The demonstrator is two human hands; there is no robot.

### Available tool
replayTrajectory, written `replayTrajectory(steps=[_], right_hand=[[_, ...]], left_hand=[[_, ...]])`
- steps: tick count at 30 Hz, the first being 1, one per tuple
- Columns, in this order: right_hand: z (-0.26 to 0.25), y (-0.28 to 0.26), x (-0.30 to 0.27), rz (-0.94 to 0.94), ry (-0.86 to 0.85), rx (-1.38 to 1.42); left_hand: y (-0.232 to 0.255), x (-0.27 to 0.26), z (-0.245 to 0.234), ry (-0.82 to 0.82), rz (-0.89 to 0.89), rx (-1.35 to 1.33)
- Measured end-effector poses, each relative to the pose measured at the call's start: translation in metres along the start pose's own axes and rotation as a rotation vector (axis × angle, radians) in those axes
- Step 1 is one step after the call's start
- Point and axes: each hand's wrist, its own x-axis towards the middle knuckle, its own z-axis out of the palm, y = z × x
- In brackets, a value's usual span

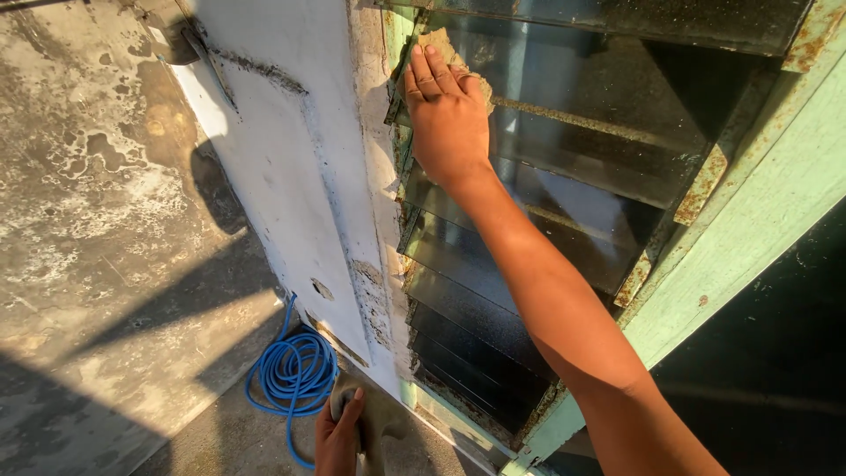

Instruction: Cleaning a glass door and window louvers using a spray bottle and cloths.

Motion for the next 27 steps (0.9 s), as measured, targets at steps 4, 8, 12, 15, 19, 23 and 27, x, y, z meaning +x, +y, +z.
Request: replayTrajectory(steps=[4, 8, 12, 15, 19, 23, 27], right_hand=[[-0.05, 0.038, -0.02, 0.101, -0.034, -0.018], [-0.128, 0.088, -0.079, 0.444, 0.015, -0.1], [-0.134, 0.109, -0.105, 0.518, 0.079, -0.149], [-0.103, 0.096, -0.075, 0.567, 0.053, -0.161], [-0.04, 0.036, 0.007, 0.523, -0.038, -0.115], [0.011, -0.002, 0.05, 0.349, -0.034, -0.149], [0.008, 0.005, 0.043, 0.189, -0.064, -0.015]], left_hand=[[0.0, -0.003, 0.011, -0.053, -0.002, 0.005], [-0.002, -0.002, 0.015, -0.031, -0.036, -0.006], [-0.012, 0.007, 0.012, -0.063, -0.006, -0.021], [-0.004, 0.007, 0.013, -0.003, -0.066, -0.004], [-0.016, 0.023, -0.013, 0.041, -0.034, -0.022], [-0.005, 0.027, -0.021, 0.091, -0.036, -0.008], [-0.007, 0.028, -0.022, 0.131, -0.038, -0.012]])
